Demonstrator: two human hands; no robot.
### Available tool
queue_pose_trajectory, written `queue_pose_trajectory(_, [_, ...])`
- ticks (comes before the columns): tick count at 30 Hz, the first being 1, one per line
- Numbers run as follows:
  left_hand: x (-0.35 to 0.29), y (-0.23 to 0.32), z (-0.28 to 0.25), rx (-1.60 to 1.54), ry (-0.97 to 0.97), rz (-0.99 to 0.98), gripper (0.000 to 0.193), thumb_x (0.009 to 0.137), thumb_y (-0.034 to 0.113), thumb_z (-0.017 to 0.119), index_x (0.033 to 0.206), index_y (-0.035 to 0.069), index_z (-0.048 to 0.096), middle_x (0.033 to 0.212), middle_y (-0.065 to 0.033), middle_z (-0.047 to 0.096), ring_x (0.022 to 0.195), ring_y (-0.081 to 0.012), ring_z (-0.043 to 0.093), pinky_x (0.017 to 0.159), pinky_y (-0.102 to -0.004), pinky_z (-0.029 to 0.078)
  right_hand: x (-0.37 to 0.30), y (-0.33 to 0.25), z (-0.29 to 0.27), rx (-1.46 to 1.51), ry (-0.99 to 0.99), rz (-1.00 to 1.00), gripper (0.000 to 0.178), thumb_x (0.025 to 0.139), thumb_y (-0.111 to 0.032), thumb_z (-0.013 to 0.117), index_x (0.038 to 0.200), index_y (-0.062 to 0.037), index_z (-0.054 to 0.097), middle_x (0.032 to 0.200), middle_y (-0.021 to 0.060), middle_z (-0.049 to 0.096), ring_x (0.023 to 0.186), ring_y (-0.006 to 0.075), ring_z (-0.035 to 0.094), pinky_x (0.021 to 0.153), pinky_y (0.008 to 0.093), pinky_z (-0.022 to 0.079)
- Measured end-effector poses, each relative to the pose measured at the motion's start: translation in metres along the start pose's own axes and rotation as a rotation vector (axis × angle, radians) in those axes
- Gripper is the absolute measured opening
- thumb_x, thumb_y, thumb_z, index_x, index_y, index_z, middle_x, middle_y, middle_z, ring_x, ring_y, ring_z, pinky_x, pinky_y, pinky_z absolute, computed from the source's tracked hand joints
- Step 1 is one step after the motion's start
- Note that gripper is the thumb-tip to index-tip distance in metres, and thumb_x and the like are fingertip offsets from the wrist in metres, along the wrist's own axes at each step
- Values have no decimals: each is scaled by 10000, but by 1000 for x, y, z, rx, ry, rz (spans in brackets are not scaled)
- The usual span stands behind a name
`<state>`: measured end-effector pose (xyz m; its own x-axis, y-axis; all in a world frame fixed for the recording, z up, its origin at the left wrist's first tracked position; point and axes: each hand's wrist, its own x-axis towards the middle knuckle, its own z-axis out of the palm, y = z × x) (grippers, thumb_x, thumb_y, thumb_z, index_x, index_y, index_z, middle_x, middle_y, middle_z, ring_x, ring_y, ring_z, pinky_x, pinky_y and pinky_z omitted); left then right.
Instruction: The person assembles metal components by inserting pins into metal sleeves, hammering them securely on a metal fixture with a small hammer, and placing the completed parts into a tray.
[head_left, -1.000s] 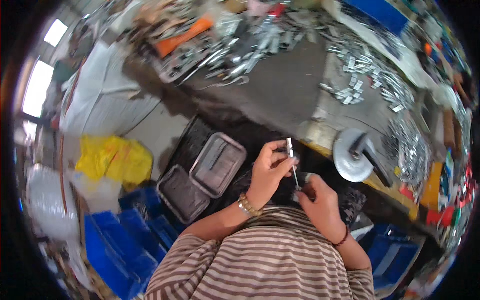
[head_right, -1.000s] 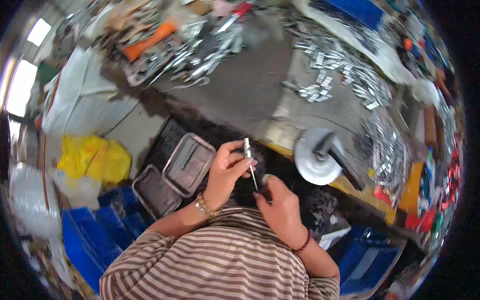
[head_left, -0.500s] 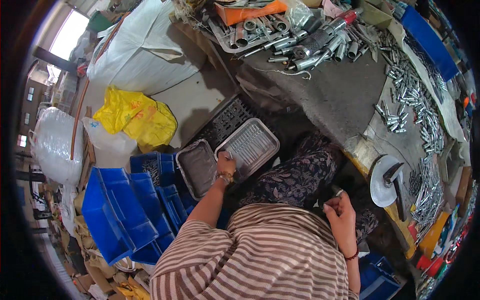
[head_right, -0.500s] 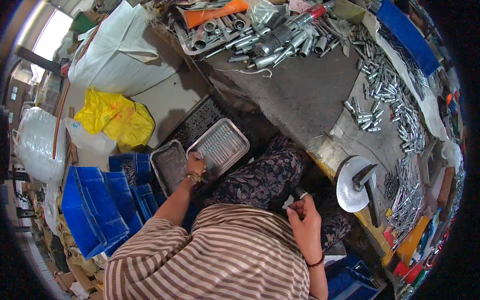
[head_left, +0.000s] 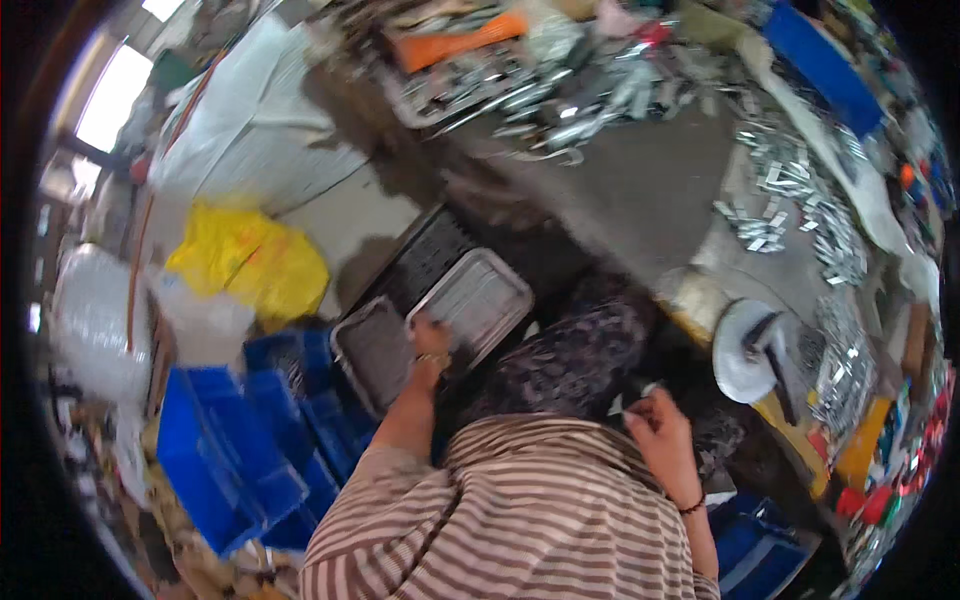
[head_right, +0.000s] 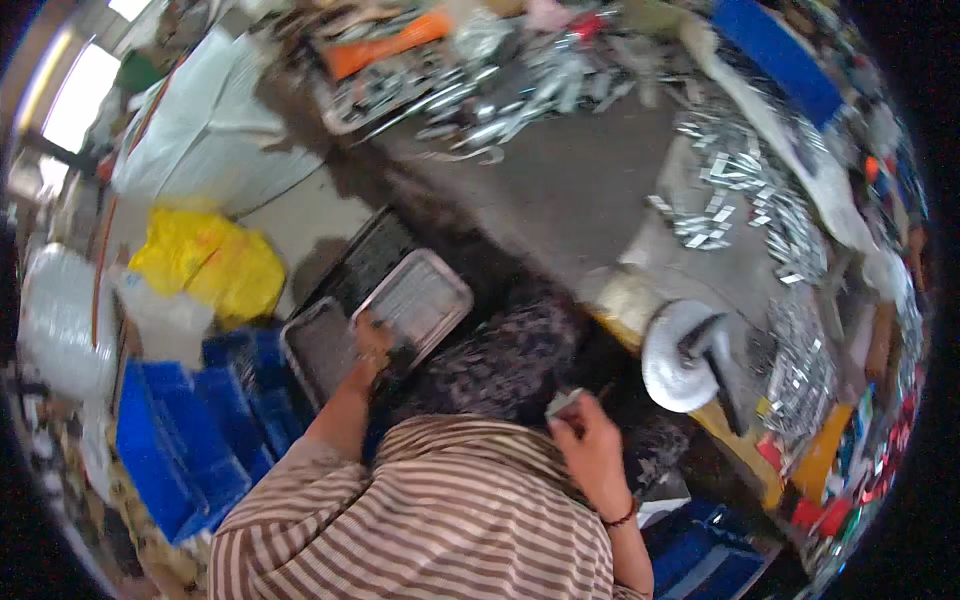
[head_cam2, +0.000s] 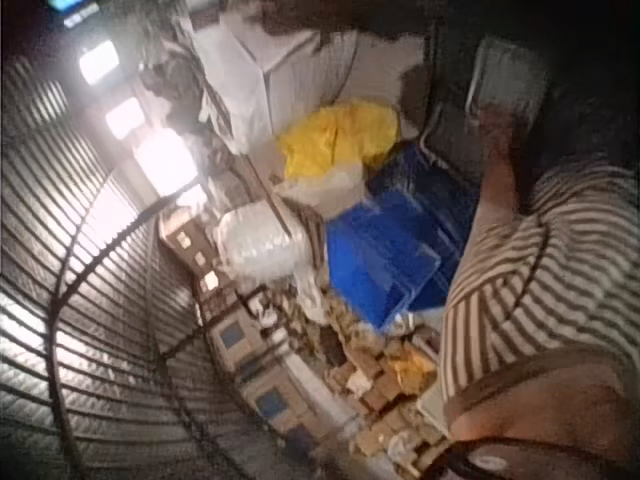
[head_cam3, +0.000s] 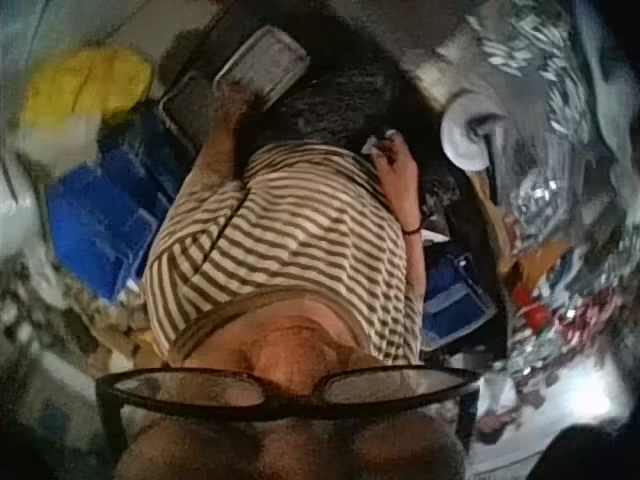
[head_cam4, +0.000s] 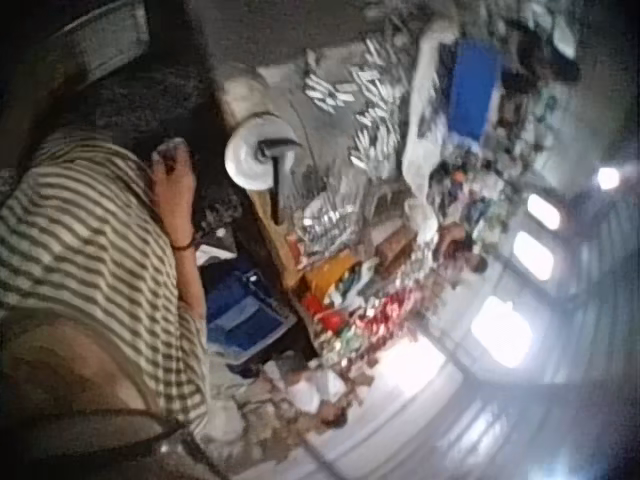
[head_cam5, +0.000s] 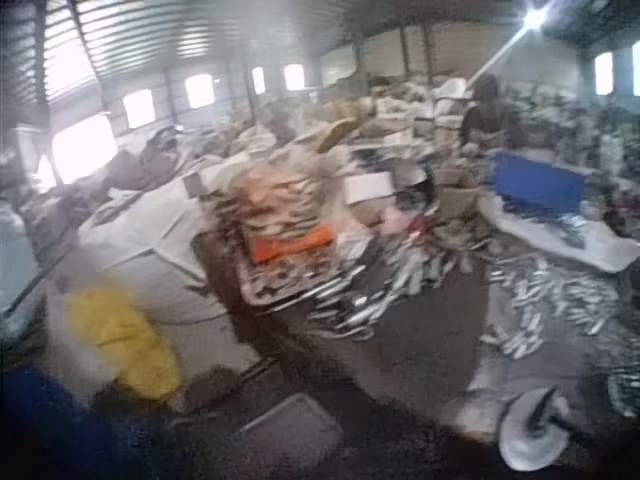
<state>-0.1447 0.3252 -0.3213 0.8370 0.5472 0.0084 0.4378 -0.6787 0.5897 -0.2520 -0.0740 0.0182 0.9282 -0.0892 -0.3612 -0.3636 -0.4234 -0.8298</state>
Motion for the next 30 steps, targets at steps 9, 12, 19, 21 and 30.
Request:
queue_pose_trajectory(9, [50, 177, -116, -680, 29, 203, 195, 1017, 204, 681, 926, 40, 628, 747, 8, 592, 569, -95, 482, 509, -289, 410, 3, 12, -10, -22, -21, -158, 344, 911, -142, 747, 1198, 11, 635, 981, 178, 717, 873, 319, 720, 742, 394, 563])
queue_pose_trajectory(12, [21, 321, -155, -778, -134, 441, 139, 1027, 160, 658, 989, 27, 651, 778, 28, 564, 644, -82, 496, 571, -264, 422, 2, 8, -15, 24, -2, -290, 324, 912, -138, 744, 1177, 15, 639, 1014, 198, 708, 894, 346, 714, 761, 400, 565])
queue_pose_trajectory(19, [-24, 506, -125, -374, -456, 1156, 262, 871, 80, 732, 1118, 76, 644, 1080, -109, 666, 897, -282, 670, 796, -390, 537, -18, -15, -44, 62, 79, -341, 305, 911, -120, 742, 1168, 1, 632, 986, 181, 672, 880, 350, 702, 752, 402, 560])
queue_pose_trajectory(21, [-32, 519, -101, -312, -502, 1235, 290, 852, 75, 733, 1121, 89, 625, 1099, -111, 661, 932, -312, 664, 823, -416, 534, -27, -16, -59, -18, 118, -422, 298, 913, -116, 739, 1169, -10, 629, 974, 168, 658, 863, 356, 689, 740, 412, 554])
queue_pose_trajectory(30, [-23, 518, -106, -94, -687, 1256, 340, 868, 44, 712, 1175, 85, 571, 919, -78, 626, 865, -225, 645, 758, -352, 531, -65, 0, -139, -168, 474, -389, 171, 886, -132, 755, 957, -29, 639, 873, 146, 632, 799, 360, 654, 685, 429, 527])
